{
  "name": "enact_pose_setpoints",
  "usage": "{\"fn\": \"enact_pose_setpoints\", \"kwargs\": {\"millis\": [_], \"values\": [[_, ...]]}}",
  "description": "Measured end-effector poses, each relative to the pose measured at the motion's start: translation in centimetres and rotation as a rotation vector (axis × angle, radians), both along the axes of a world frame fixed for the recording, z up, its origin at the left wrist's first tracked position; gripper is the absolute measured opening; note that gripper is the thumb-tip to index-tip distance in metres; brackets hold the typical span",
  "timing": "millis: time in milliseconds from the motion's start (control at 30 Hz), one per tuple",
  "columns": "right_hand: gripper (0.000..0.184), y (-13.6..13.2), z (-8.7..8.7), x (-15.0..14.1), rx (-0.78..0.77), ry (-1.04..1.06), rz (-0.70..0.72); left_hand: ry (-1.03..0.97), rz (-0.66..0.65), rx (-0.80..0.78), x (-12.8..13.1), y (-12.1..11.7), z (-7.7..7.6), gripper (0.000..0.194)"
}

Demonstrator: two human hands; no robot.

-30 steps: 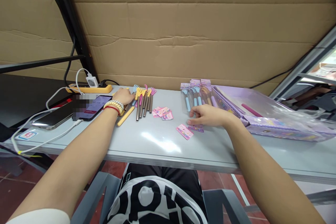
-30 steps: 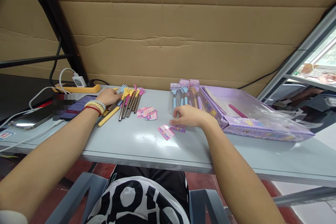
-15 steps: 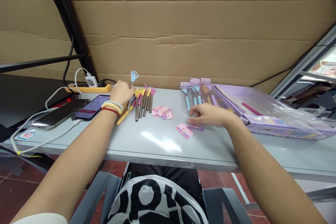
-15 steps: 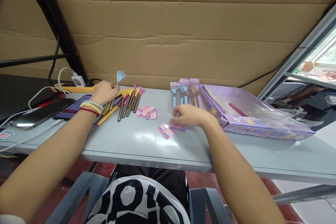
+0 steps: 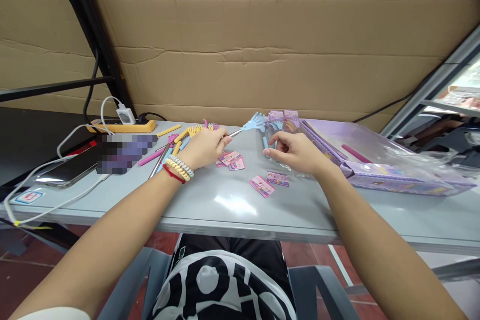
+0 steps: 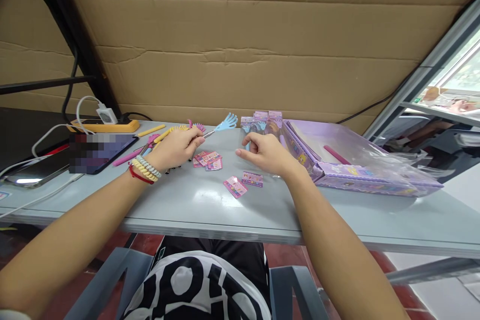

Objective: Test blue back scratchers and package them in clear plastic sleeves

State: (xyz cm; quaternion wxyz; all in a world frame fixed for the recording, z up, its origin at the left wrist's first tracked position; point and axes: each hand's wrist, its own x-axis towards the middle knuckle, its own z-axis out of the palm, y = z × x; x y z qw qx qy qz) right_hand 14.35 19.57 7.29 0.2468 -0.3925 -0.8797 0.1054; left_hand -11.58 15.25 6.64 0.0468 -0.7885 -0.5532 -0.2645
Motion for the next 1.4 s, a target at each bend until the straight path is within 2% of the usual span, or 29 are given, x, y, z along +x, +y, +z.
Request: {"fn": "enact_pose_setpoints", "kwargs": {"millis": [200,300,467,600,700,800,967,1100,1300,1400], "values": [[0.055,-0.2,0.0,0.0,-0.006,0.080,0.021,0.083,-0.162,0.037,0.0,0.5,-0.8,0.028],[0.054,-0.5,0.2,-0.1,-0.019,0.080,0.043,0.152,-0.149,0.065,0.6,0.2,-1.1,0.036],[0.043,-0.7,0.0,-0.6,0.039,-0.025,0.033,0.310,-0.098,0.120,2.0,-0.8,-1.2,0.035],[0.039,-0.9,-0.4,-1.5,-0.019,-0.073,0.116,0.420,-0.095,0.149,3.1,-1.2,-1.5,0.044],[0.035,-1.1,-0.8,-2.1,-0.077,-0.079,0.162,0.431,-0.105,0.181,3.5,-1.1,-1.7,0.046],[0.033,-1.2,-1.0,-2.4,-0.056,-0.096,0.181,0.443,-0.116,0.212,3.4,-1.0,-1.7,0.043],[0.030,-1.1,-1.3,-2.7,-0.033,-0.140,0.179,0.515,-0.172,0.215,3.5,-1.1,-1.7,0.020],[0.029,-1.0,-1.3,-2.7,-0.043,-0.127,0.180,0.516,-0.184,0.249,3.7,-1.4,-1.7,0.021],[0.028,-1.0,-1.1,-2.7,-0.028,-0.158,0.227,0.492,-0.170,0.269,3.5,-1.1,-1.9,0.038],[0.026,-1.1,-1.0,-2.8,-0.033,-0.174,0.223,0.505,-0.171,0.238,3.3,-0.9,-1.8,0.036]]}}
